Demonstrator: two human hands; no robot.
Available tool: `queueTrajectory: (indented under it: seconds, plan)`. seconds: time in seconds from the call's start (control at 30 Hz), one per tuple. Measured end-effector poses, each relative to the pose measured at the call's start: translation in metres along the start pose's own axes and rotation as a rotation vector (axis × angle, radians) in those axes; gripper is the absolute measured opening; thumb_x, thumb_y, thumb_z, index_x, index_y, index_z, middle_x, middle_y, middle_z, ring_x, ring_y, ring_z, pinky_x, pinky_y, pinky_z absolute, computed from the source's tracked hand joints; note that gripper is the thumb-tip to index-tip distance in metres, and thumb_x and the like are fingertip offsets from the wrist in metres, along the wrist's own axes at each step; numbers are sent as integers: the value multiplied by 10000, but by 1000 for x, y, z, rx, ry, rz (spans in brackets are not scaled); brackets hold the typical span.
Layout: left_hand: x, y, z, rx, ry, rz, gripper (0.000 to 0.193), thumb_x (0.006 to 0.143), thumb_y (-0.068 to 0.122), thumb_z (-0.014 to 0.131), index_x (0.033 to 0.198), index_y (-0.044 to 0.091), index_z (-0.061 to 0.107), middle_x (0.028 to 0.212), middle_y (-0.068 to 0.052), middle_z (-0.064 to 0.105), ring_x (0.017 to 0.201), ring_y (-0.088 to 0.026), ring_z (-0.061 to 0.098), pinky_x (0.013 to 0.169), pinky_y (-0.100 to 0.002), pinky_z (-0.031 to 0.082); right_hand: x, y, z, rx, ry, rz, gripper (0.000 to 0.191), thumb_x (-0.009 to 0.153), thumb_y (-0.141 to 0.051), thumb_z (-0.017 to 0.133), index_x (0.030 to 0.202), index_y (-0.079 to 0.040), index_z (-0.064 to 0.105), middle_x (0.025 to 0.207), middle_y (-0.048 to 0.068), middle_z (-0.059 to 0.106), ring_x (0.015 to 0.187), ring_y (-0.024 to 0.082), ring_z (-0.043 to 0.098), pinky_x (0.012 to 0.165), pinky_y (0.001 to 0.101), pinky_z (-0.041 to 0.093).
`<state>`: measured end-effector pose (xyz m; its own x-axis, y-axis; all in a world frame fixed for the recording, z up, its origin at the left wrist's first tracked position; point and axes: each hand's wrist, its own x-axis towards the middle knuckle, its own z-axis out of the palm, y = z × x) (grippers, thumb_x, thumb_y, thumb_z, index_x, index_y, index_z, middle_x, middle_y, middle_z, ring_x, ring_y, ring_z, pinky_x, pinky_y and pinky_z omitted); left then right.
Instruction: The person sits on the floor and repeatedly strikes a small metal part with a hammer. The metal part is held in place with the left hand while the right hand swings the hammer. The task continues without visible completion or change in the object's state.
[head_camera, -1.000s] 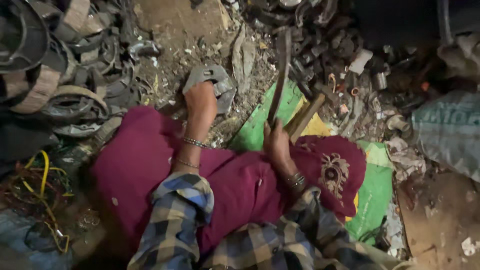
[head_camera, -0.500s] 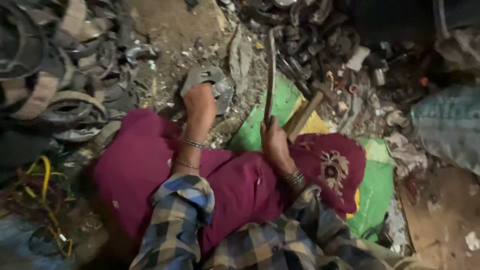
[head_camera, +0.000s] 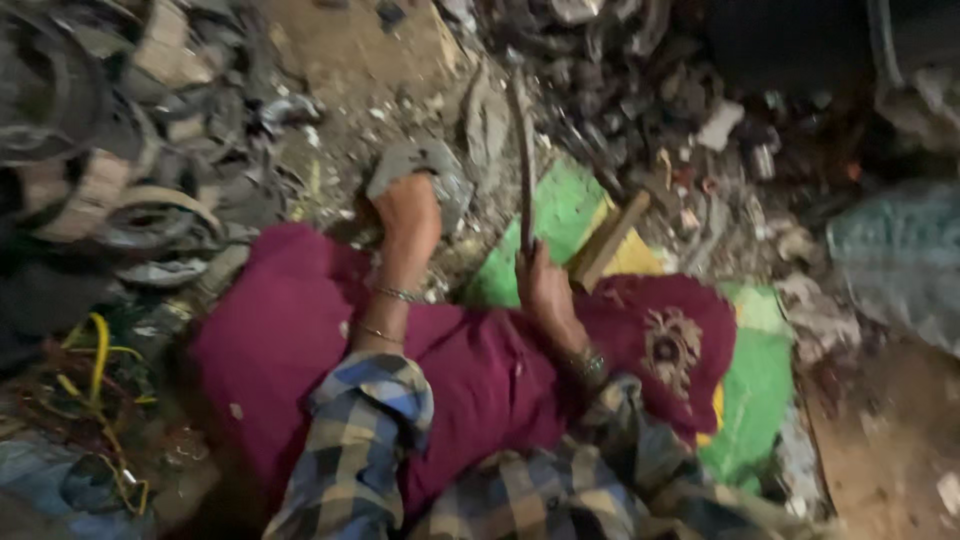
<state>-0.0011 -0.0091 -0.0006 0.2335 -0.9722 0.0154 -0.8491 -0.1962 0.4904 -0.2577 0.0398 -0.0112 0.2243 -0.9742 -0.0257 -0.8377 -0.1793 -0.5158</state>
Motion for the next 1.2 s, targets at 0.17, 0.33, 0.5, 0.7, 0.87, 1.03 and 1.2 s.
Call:
queueTrajectory:
  seconds: [0.17,0.33,0.5,0.7,0.87,1.03,1.2]
  plan:
    - [0,1,4,-16,83,27,120,853,21,629,824,25,746,844,-251,720,821,-431,728,684,-518,571,-11,-9,-10,186,246,-8,279,1022,-204,608,1189,-22,480,844,275,694,708,446,700,574,529,545]
    - [0,4,-7,-14,24,-11,105,863,46,658,838,36,761,866,-252,728,831,-432,730,716,-524,569,-4,7,15,-95,-146,-133,211,1114,-236,550,1179,-45,491,808,255,679,735,466,649,652,571,486]
    - [-1,1,-8,-75,45,17,93,834,79,687,840,9,748,845,-255,725,830,-436,726,696,-518,571,4,18,1,-76,13,-22,281,1056,-242,563,1203,-16,479,799,267,684,710,478,652,608,573,492]
    - [-1,-4,6,26,118,58,140,857,32,618,806,26,748,832,-233,720,816,-418,731,675,-511,573,-12,5,-6,135,216,-10,267,1013,-255,597,1108,-24,500,775,256,687,644,441,682,541,533,525]
    - [1,-1,5,-41,112,36,127,860,38,633,823,23,754,833,-234,718,801,-415,725,662,-515,567,-3,8,14,-88,-109,-61,232,1076,-232,580,1147,-21,514,748,261,678,664,476,649,586,582,467]
    - [0,1,4,-5,73,20,95,854,35,659,830,27,750,851,-235,721,825,-421,725,669,-525,565,2,8,-5,-57,1,28,313,1038,-247,597,1220,-12,498,781,299,676,711,499,656,612,580,486]
    - [-3,-2,9,-43,159,84,108,868,47,628,843,19,729,864,-240,717,819,-443,718,680,-540,563,-9,-3,-8,156,189,113,316,986,-231,595,1200,-15,509,861,304,687,767,507,672,600,575,519]
